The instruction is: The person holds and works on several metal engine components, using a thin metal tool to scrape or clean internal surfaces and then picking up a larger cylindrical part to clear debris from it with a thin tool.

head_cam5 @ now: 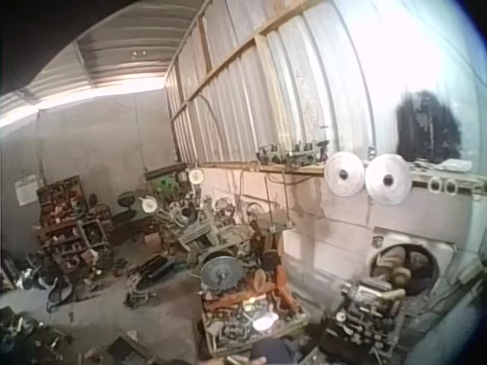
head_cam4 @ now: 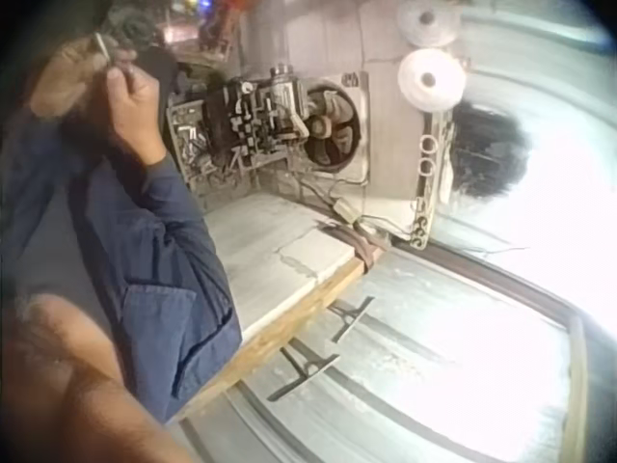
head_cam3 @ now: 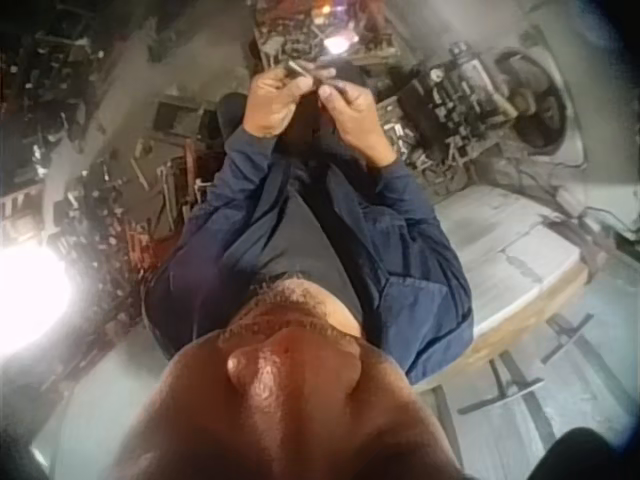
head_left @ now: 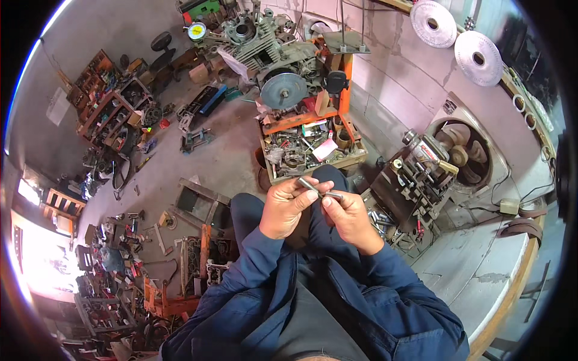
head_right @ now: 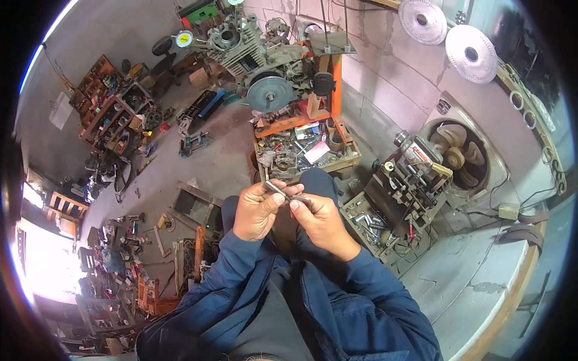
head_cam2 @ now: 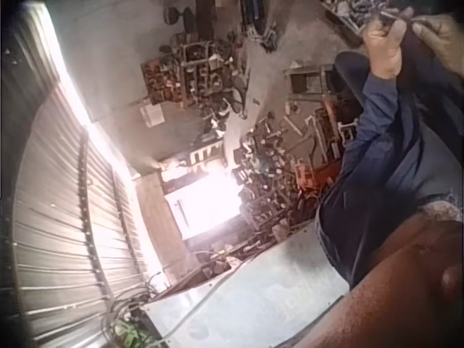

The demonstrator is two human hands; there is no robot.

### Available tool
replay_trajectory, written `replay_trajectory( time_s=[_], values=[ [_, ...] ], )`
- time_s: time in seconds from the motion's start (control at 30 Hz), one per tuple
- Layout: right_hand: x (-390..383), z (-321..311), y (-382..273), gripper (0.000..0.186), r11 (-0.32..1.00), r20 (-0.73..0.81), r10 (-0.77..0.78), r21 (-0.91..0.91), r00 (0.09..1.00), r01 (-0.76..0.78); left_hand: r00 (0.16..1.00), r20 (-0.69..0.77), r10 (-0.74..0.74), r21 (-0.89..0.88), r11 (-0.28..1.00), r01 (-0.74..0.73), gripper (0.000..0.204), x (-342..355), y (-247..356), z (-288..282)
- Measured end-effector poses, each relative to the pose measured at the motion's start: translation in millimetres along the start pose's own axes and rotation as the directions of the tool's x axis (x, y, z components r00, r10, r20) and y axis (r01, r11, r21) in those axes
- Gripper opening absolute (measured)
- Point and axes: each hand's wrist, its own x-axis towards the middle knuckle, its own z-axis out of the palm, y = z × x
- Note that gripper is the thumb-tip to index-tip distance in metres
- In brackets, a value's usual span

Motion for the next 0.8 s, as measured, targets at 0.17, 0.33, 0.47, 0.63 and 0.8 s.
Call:
replay_trajectory(
  time_s=[0.17,0.33,0.47,0.63,0.8],
  values=[
    [-9,2,-10,0.018,0.882,-0.014,-0.280,-0.399,0.960,0.252,0.999,-0.035,-0.022,-0.051,0.998,0.020,0.024,-6,4,1],
    [-8,-5,-15,0.015,0.801,-0.021,-0.313,-0.543,0.950,0.252,0.997,-0.073,0.016,-0.018,1.000,-0.018,0.022,2,4,-11],
    [2,-12,-12,0.012,0.757,-0.047,-0.371,-0.594,0.927,0.273,0.994,-0.111,0.004,-0.046,0.999,-0.010,0.024,10,-2,-15],
    [25,-27,4,0.011,0.708,-0.081,-0.373,-0.669,0.924,0.227,0.920,-0.383,0.081,-0.040,0.994,-0.104,0.012,32,-14,-53],
    [38,-67,47,0.014,0.708,-0.264,-0.265,-0.707,0.927,0.002,0.782,-0.621,0.059,0.399,0.882,0.251,0.019,62,-29,-177]
  ],
)
